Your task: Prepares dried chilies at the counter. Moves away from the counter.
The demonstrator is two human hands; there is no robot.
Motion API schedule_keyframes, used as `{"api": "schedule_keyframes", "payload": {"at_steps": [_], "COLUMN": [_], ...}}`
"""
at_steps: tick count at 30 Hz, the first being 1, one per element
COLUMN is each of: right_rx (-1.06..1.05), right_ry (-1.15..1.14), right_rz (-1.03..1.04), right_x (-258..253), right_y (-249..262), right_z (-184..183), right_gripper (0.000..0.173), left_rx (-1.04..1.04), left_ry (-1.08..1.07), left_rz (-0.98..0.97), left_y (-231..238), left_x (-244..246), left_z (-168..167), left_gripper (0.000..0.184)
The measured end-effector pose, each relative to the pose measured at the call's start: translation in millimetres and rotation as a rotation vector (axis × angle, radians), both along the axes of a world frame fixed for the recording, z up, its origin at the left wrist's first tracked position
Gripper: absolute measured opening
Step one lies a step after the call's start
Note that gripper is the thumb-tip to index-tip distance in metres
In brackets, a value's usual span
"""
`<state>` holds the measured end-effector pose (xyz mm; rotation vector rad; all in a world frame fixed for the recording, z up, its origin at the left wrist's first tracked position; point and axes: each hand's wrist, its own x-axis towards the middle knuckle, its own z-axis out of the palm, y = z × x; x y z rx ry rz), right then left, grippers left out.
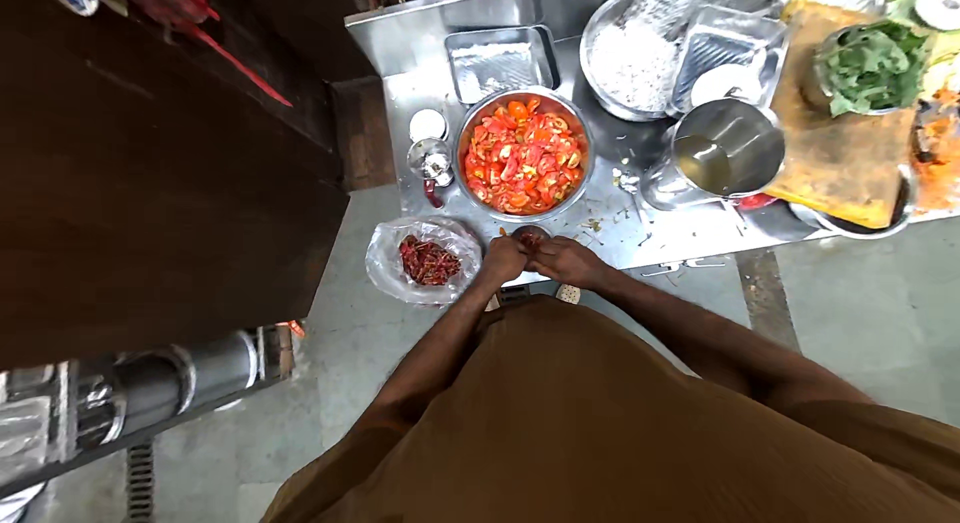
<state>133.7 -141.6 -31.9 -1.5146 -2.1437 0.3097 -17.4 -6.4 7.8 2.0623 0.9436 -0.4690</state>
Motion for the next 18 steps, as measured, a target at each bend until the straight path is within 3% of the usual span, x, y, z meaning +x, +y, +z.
{"api": "schedule_keyframes", "payload": {"at_steps": [6,10,12,15,18], "right_rx": [0.047,0.098,0.01,-0.216,-0.36], "right_ry": [-0.066,-0.049,0.011,0.068,0.109], "right_rz": [0.205,0.095,-0.02,-0.164,-0.293], "right_x": [11.5,24.9,27.0,18.9,6.6], "right_y": [1.1,14.0,19.6,19.8,22.1], "right_z": [21.6,34.9,29.9,15.7,9.2], "right_gripper": [0.026,0.025,0.026,0.022,0.019], "left_rx": [-0.297,-0.655,-0.536,-0.174,-0.052], "left_ry": [-0.002,-0.234,-0.268,-0.159,-0.06], "left_rz": [-0.137,0.172,0.247,0.198,0.184], "left_y": [19.7,23.1,20.7,14.7,11.2], "left_x": [-2.9,-6.2,-3.3,-1.4,-2.9], "left_z": [-0.5,-0.5,-3.7,-17.6,-27.2], "left_gripper": [0.02,0.018,0.02,0.016,0.016]}}
